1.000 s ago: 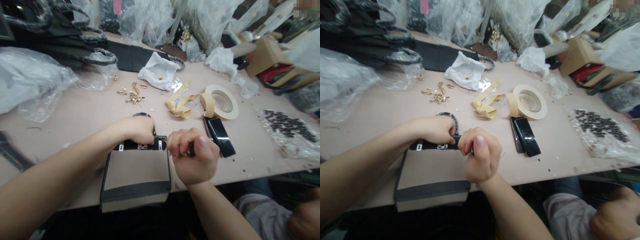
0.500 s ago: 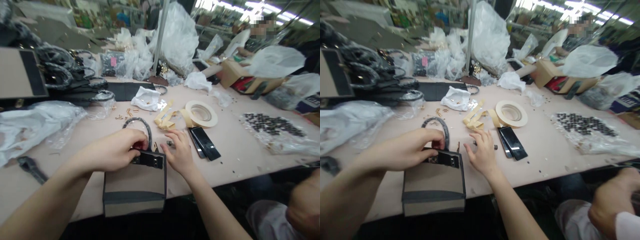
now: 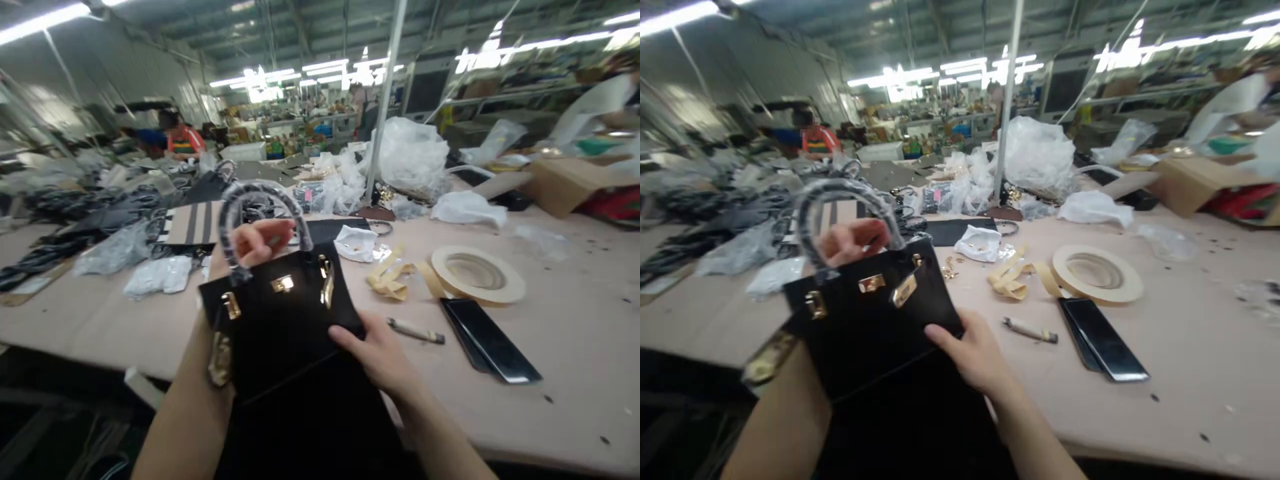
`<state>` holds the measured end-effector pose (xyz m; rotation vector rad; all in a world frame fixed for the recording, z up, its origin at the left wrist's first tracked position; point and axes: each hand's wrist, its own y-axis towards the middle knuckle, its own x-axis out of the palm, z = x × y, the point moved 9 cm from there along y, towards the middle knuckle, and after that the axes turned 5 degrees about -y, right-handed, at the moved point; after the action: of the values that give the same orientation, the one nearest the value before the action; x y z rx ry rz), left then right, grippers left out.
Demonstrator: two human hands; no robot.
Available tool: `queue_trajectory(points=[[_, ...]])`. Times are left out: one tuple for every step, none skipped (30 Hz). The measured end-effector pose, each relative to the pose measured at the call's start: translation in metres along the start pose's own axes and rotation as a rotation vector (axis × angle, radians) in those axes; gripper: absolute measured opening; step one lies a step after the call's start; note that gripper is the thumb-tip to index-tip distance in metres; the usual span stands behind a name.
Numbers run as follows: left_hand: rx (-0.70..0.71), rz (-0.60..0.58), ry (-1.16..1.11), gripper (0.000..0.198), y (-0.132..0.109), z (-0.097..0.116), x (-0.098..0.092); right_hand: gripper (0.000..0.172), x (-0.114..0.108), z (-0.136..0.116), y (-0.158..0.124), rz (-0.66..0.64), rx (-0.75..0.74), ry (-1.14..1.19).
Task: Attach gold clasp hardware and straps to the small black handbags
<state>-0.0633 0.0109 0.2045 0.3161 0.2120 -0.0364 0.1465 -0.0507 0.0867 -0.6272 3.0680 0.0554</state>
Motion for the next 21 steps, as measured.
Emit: queue_trajectory(points=[[-0.037,0.065,-0.182,0.053,-0.008,-0.012,0.000,0.043,-0.015,-0.006,-0.008,0.107,-0.002,-0.092],[-0.092,0.082,-0.324,0.053,-0.018,-0.026,0.006,0.043,-0.027,-0.009,-0.016,0.182,-0.002,-0.156],[-0.115,0.084,-0.420,0.056,-0.029,-0.036,0.014,0.044,-0.038,-0.010,-0.025,0.243,0.002,-0.208],[-0.106,0.074,-0.463,0.061,-0.040,-0.043,0.023,0.046,-0.046,-0.008,-0.032,0.292,0.008,-0.248],[-0.075,0.064,-0.440,0.066,-0.051,-0.047,0.031,0.047,-0.051,-0.004,-0.039,0.326,0.020,-0.279],[-0.032,0.068,-0.357,0.069,-0.060,-0.049,0.037,0.047,-0.054,0.002,-0.044,0.350,0.036,-0.302],[0.012,0.094,-0.230,0.068,-0.069,-0.049,0.041,0.047,-0.055,0.009,-0.049,0.363,0.052,-0.316],[0.046,0.139,-0.079,0.062,-0.076,-0.049,0.043,0.047,-0.054,0.017,-0.052,0.356,0.072,-0.325],[0.066,0.193,0.064,0.050,-0.082,-0.049,0.044,0.047,-0.051,0.026,-0.054,0.327,0.096,-0.331],[0.073,0.244,0.168,0.037,-0.088,-0.049,0.045,0.047,-0.047,0.034,-0.055,0.288,0.123,-0.342],[0.073,0.278,0.215,0.025,-0.092,-0.049,0.047,0.048,-0.046,0.040,-0.057,0.272,0.146,-0.354],[0.065,0.281,0.209,0.018,-0.096,-0.052,0.050,0.052,-0.047,0.042,-0.058,0.286,0.158,-0.367],[0.047,0.264,0.162,0.016,-0.099,-0.055,0.056,0.060,-0.051,0.042,-0.059,0.326,0.155,-0.379],[0.019,0.238,0.090,0.017,-0.102,-0.059,0.061,0.071,-0.056,0.038,-0.059,0.390,0.136,-0.394],[-0.015,0.213,-0.001,0.019,-0.106,-0.064,0.067,0.082,-0.062,0.032,-0.060,0.457,0.106,-0.412],[-0.050,0.203,-0.111,0.020,-0.110,-0.068,0.072,0.086,-0.068,0.026,-0.060,0.517,0.074,-0.432],[-0.084,0.207,-0.236,0.020,-0.115,-0.072,0.076,0.083,-0.072,0.021,-0.060,0.560,0.046,-0.450],[-0.112,0.222,-0.370,0.019,-0.119,-0.075,0.079,0.074,-0.076,0.017,-0.059,0.589,0.032,-0.461],[-0.137,0.238,-0.501,0.018,-0.123,-0.078,0.081,0.065,-0.080,0.017,-0.060,0.621,0.032,-0.460],[-0.156,0.251,-0.620,0.017,-0.126,-0.079,0.083,0.060,-0.085,0.020,-0.061,0.656,0.045,-0.444],[-0.172,0.258,-0.717,0.017,-0.128,-0.080,0.085,0.058,-0.089,0.025,-0.062,0.686,0.070,-0.416]])
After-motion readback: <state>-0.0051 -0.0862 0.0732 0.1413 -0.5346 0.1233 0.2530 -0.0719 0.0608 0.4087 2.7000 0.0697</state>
